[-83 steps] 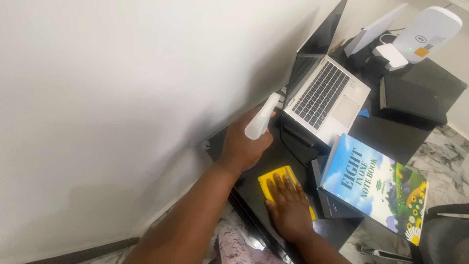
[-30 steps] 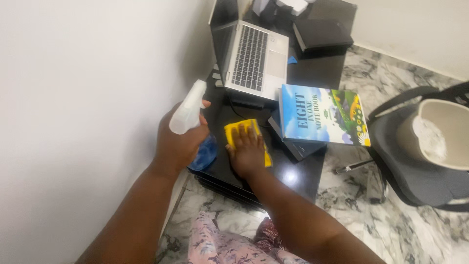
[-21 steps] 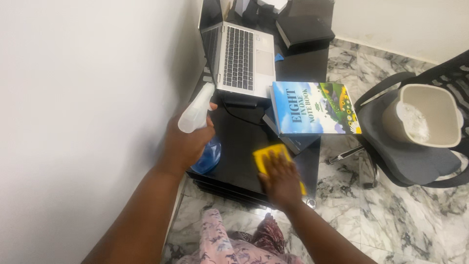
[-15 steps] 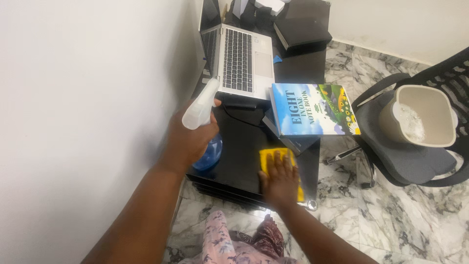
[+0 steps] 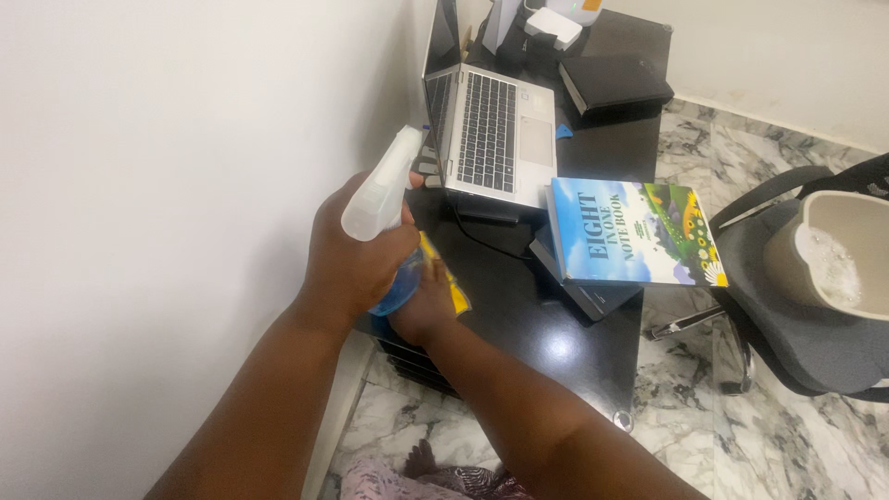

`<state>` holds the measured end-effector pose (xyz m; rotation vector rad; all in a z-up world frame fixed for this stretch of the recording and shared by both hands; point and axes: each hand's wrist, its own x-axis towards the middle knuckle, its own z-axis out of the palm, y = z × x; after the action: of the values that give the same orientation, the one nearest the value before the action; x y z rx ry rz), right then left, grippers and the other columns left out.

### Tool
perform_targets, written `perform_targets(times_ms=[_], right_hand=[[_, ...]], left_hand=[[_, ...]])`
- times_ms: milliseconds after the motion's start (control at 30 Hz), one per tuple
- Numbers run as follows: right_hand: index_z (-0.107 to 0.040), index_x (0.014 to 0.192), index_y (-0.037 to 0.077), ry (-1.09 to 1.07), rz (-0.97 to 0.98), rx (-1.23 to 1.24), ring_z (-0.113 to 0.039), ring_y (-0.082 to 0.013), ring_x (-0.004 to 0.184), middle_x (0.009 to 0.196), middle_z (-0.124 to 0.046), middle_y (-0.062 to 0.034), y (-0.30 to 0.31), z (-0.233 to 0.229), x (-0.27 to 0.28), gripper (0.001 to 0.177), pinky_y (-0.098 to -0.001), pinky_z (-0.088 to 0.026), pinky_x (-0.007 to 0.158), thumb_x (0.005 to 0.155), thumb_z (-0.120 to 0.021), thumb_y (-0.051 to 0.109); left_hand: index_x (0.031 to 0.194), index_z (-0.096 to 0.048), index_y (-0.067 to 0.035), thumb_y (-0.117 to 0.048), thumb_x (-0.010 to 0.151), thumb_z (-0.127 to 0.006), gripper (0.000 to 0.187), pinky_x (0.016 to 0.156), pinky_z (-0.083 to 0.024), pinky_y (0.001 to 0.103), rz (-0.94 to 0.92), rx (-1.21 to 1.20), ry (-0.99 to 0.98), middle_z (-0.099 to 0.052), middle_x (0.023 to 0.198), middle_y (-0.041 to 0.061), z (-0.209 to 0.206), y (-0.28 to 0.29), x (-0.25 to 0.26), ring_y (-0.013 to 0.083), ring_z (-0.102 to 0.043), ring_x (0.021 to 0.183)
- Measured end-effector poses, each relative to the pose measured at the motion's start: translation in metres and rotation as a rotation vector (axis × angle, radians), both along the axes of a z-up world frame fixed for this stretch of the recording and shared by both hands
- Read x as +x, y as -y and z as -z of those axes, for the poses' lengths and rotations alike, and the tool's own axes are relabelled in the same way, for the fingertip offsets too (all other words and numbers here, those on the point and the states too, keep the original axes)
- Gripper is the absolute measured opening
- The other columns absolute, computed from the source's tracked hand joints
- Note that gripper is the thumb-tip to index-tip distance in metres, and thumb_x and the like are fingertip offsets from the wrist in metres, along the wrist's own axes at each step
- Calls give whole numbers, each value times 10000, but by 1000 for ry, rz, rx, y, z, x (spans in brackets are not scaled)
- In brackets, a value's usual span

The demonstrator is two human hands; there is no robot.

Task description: The person rinses and wrings out a cloth in a bucket, sprays a surface with a liquid cleaner from a bottle, and wipes down a desk and objects including a book and a laptop.

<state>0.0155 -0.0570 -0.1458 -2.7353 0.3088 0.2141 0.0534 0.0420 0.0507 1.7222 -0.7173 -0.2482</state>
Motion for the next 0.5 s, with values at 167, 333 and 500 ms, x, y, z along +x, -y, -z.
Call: perform_targets(times_ms=[167,333,500], right_hand=[[-427,1539,170,244,-260,-31,-208,-392,1543,1633,-356,-140,-2,3,-53,615,-564,-79,1256,1002,-481,465],[-418,1548,137,146,-277,-19,-222,-335,1541,1616,-378,-136,29,8,-115,621,-562,-82,1237,1009,-484,438],[-424,1553,150,176,-172,-48,-221,-320,1553,1642,-358,-115,79,3,-176,595,-548,-97,1227,1033,-469,436]], left_hand=[[1207,-718,-79,8,762,-667,457,741,-523,264,56,-120,-40,-637,824,-13,6,6,-8,92,-621,776],[1200,-710,-81,-5,773,-676,435,734,-513,266,91,-53,-32,-635,809,-6,15,32,-21,93,-626,767],[1186,-713,-68,-2,772,-659,423,630,-470,267,155,-180,-240,-618,795,-10,30,57,-47,86,-563,694]])
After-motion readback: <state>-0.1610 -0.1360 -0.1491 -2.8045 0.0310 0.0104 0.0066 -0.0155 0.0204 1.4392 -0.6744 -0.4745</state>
